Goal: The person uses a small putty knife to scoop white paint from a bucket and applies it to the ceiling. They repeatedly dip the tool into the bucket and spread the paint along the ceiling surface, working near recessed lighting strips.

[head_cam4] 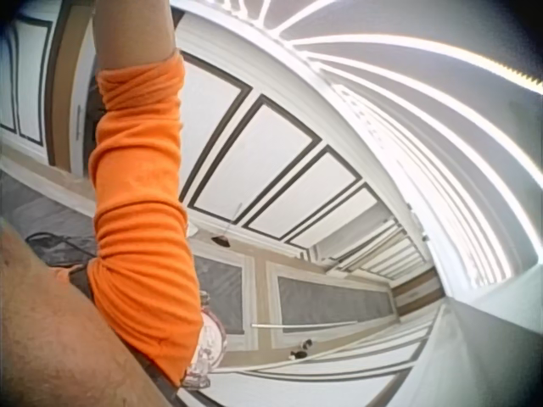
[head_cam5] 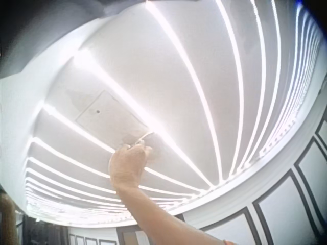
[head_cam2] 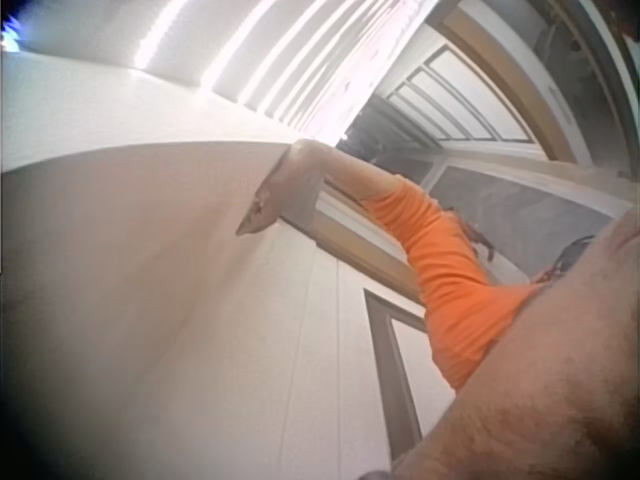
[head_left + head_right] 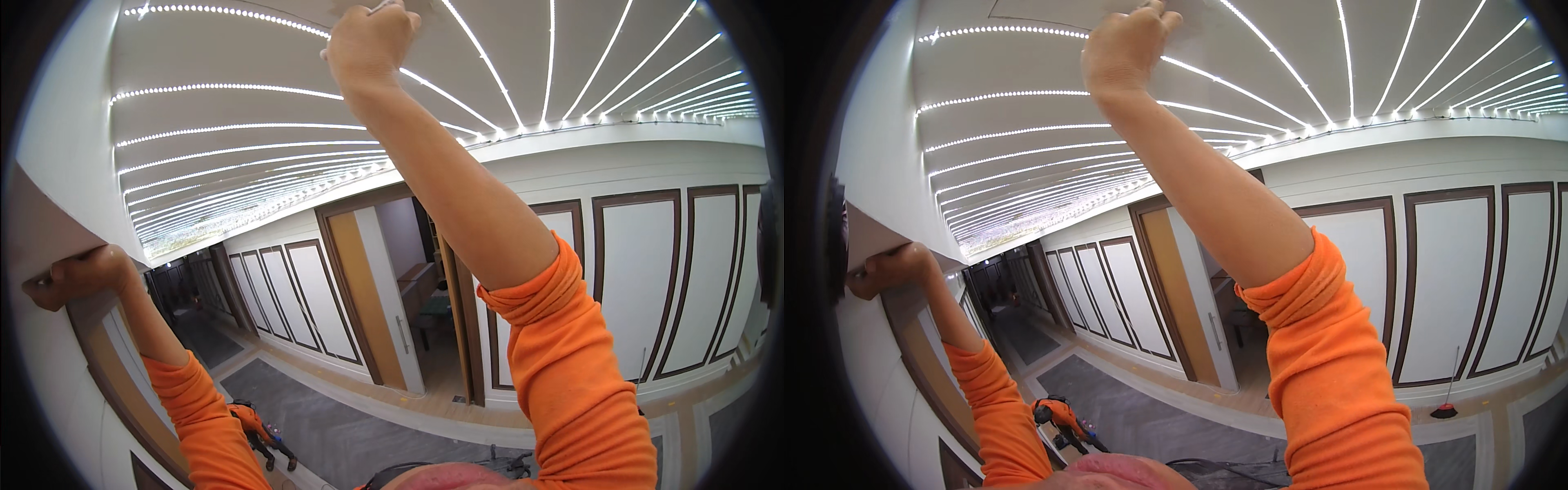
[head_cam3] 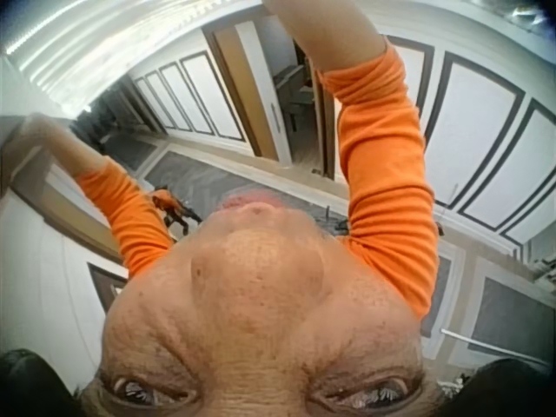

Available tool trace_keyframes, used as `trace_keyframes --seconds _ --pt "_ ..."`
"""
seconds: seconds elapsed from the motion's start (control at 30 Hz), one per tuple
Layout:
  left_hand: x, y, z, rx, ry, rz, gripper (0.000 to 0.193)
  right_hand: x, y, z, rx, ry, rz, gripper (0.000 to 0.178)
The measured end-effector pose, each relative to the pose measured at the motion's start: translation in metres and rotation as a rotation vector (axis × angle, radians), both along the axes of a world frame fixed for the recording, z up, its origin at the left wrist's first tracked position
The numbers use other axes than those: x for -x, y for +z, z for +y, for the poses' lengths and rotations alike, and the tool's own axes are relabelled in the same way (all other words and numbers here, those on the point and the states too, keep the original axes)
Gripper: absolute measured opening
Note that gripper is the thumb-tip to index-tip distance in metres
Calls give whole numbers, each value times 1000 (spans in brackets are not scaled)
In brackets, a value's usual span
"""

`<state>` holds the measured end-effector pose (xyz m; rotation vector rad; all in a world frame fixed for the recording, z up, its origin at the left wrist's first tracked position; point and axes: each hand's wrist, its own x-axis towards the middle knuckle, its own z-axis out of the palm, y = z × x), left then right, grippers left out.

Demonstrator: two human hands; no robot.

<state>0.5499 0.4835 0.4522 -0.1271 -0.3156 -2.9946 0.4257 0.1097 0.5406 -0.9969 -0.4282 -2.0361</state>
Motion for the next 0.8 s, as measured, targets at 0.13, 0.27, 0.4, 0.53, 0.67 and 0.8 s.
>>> trace_keyframes --seconds 0.13,0.27,0.4,0.53,0.67,0.8 --pt "1 5 -3 2 -68 -20 42 2 -3 21 34 -42 -9 27" --pt "3 2 -7 9 -88 -12 41 5 -28 18 186 120 97 33" --pt "0 1 -6 -3 -26 -9 39 -12 -49 -17 118 159 83 30" --pt "-18 5 28 9 12 -14 42 -3 -41 -44 33 377 156 25" --pt "-12 2 20 -6 35 9 43 11 -22 -34 84 411 155 24" --pt "-5 2 7 -9 39 -3 44 14 -11 -9 75 73 85 27"
